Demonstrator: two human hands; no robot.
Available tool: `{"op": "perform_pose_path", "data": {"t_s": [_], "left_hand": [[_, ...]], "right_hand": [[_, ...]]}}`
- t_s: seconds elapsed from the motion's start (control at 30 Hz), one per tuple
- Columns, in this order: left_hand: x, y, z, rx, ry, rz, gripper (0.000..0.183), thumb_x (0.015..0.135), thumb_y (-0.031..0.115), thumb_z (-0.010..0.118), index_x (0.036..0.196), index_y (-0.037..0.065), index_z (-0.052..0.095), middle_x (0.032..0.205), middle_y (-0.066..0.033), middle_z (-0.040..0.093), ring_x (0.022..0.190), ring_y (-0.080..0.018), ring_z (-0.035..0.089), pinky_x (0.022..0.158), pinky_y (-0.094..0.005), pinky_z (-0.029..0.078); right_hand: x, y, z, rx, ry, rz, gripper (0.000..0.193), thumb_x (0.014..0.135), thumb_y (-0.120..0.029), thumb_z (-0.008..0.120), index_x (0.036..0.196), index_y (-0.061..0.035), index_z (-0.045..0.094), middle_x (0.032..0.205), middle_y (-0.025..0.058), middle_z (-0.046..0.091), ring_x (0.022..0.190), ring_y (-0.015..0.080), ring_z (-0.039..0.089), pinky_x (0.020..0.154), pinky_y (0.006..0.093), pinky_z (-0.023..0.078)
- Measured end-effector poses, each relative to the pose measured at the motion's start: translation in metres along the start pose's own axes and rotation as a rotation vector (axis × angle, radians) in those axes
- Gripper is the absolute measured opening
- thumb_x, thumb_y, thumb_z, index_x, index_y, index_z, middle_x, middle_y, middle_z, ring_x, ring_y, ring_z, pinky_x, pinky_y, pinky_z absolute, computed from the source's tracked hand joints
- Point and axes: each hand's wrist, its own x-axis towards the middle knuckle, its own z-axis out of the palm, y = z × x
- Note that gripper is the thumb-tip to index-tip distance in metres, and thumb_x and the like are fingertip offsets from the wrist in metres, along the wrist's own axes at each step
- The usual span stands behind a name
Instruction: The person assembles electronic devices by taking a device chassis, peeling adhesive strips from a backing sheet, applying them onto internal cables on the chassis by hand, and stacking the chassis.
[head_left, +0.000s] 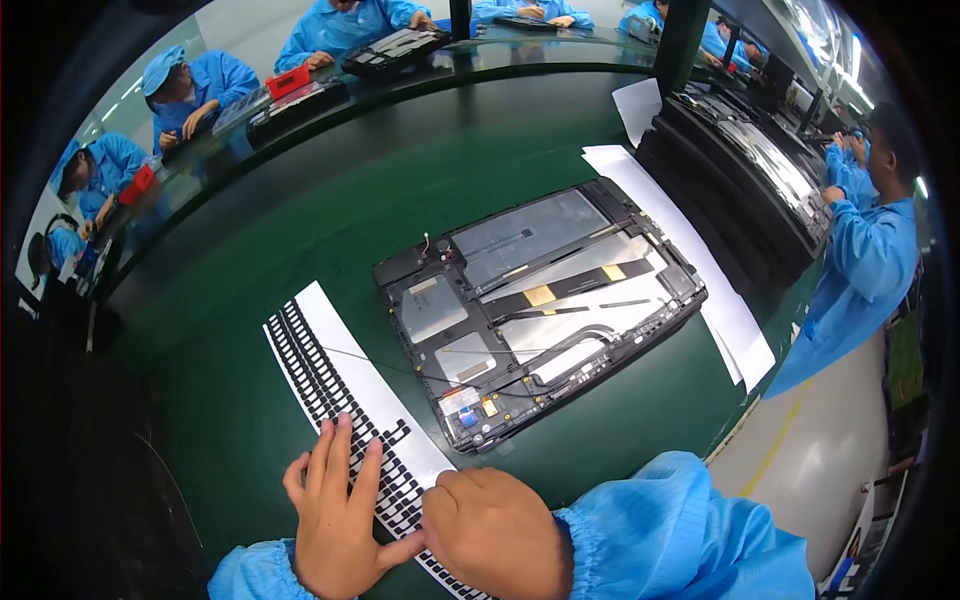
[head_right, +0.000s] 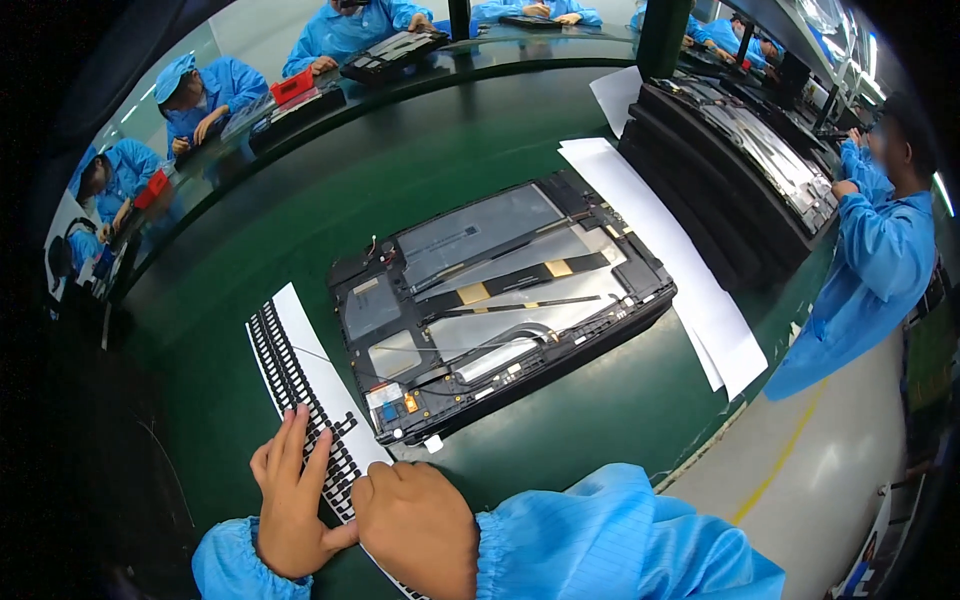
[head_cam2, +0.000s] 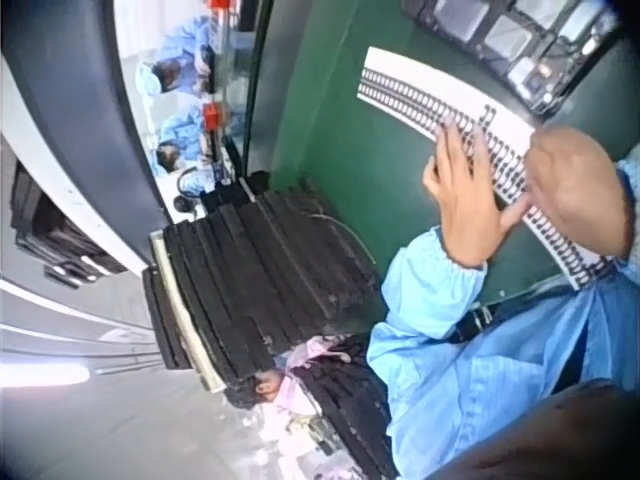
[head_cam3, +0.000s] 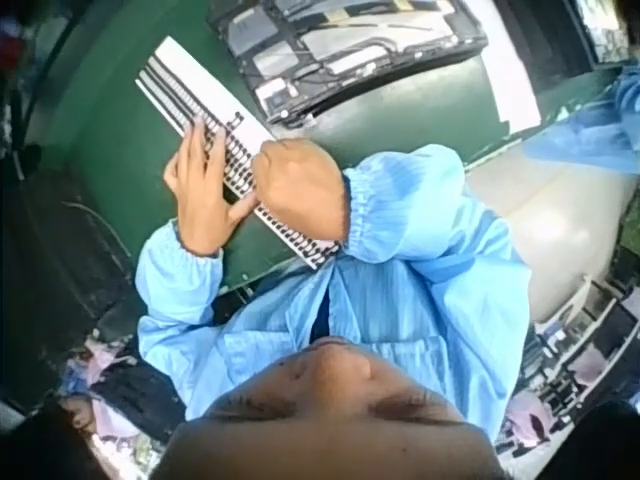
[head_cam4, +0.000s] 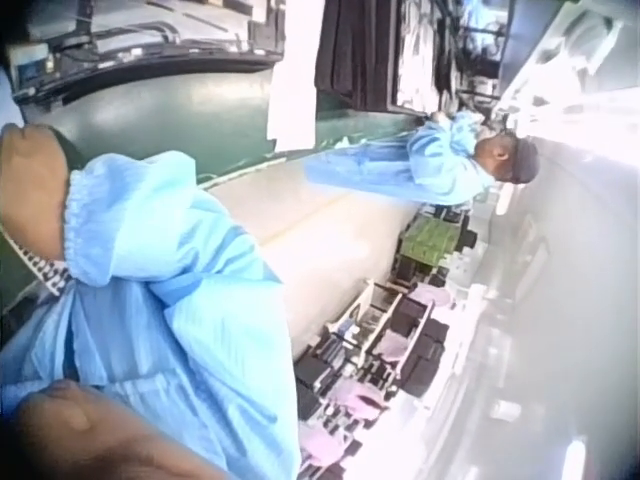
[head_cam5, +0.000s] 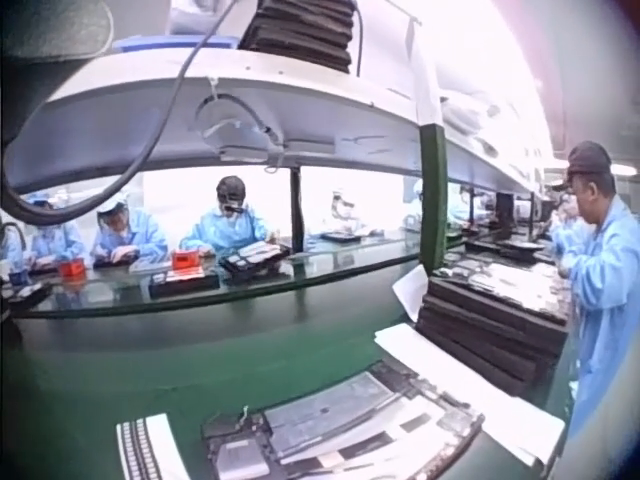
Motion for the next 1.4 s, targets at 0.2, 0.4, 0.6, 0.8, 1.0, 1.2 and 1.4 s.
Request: {"op": "perform_pose_path", "data": {"t_s": [0.2, 0.4, 0.6, 0.8, 1.0, 1.2, 1.4], "left_hand": [[0.019, -0.001, -0.005, -0.093, -0.034, -0.022, 0.076, 0.058, 0.034, 0.071, 0.116, -0.004, 0.042, 0.130, -0.0279, 0.029, 0.118, -0.0413, 0.030, 0.091, -0.0484, 0.021], [0.044, 0.022, -0.016, -0.154, 0.446, 0.604, 0.029, 0.071, 0.012, 0.048, 0.094, -0.004, 0.056, 0.105, -0.0164, 0.054, 0.090, -0.0255, 0.053, 0.077, -0.0354, 0.043], [0.077, 0.037, 0.003, -0.052, 0.417, 0.753, 0.021, 0.073, 0.008, 0.050, 0.088, -0.002, 0.061, 0.101, -0.0127, 0.056, 0.092, -0.0255, 0.054, 0.074, -0.0332, 0.044], [0.076, 0.037, -0.003, -0.059, 0.397, 0.692, 0.018, 0.075, 0.008, 0.051, 0.087, 0.000, 0.062, 0.101, -0.0086, 0.057, 0.092, -0.0219, 0.055, 0.075, -0.0313, 0.043], [0.077, 0.038, -0.001, -0.064, 0.374, 0.700, 0.018, 0.076, 0.008, 0.050, 0.088, 0.001, 0.062, 0.102, -0.0084, 0.057, 0.092, -0.0218, 0.055, 0.076, -0.0316, 0.043], [0.085, 0.048, 0.006, -0.016, 0.401, 0.710, 0.020, 0.077, 0.011, 0.049, 0.088, 0.001, 0.062, 0.104, -0.0096, 0.057, 0.096, -0.0227, 0.054, 0.080, -0.0330, 0.041], [0.096, 0.070, 0.048, -0.221, 0.772, 0.455, 0.024, 0.079, 0.012, 0.044, 0.090, -0.001, 0.061, 0.106, -0.0109, 0.056, 0.098, -0.0250, 0.053, 0.081, -0.0332, 0.039]], "right_hand": [[0.004, 0.023, -0.078, 0.305, -0.004, 0.180, 0.006, 0.069, -0.002, 0.060, 0.073, -0.0028, 0.055, 0.069, 0.0093, 0.056, 0.063, 0.0246, 0.055, 0.056, 0.0317, 0.044], [0.005, 0.076, -0.121, 0.312, 0.094, 0.317, 0.007, 0.066, 0.001, 0.058, 0.072, -0.0023, 0.055, 0.105, 0.0168, 0.054, 0.096, 0.0270, 0.049, 0.085, 0.0336, 0.035], [0.006, 0.081, -0.110, 0.266, -0.017, 0.298, 0.007, 0.065, -0.006, 0.059, 0.069, -0.0027, 0.054, 0.116, 0.0208, 0.047, 0.104, 0.0298, 0.045, 0.089, 0.0363, 0.031], [0.014, 0.078, -0.111, 0.233, -0.042, 0.370, 0.008, 0.063, -0.007, 0.059, 0.068, -0.0037, 0.054, 0.116, 0.0203, 0.047, 0.099, 0.0290, 0.046, 0.086, 0.0356, 0.031], [0.014, 0.077, -0.108, 0.192, -0.036, 0.392, 0.008, 0.061, -0.006, 0.060, 0.066, -0.0035, 0.054, 0.115, 0.0200, 0.047, 0.098, 0.0289, 0.046, 0.084, 0.0351, 0.032], [0.017, 0.081, -0.098, 0.051, 0.201, 0.154, 0.009, 0.064, -0.004, 0.061, 0.070, -0.0035, 0.055, 0.077, 0.0130, 0.055, 0.068, 0.0273, 0.053, 0.063, 0.0354, 0.042], [0.011, 0.083, -0.116, 0.171, -0.077, 0.405, 0.010, 0.060, -0.006, 0.063, 0.067, -0.0036, 0.057, 0.111, 0.0179, 0.051, 0.097, 0.0283, 0.047, 0.080, 0.0346, 0.036]]}}
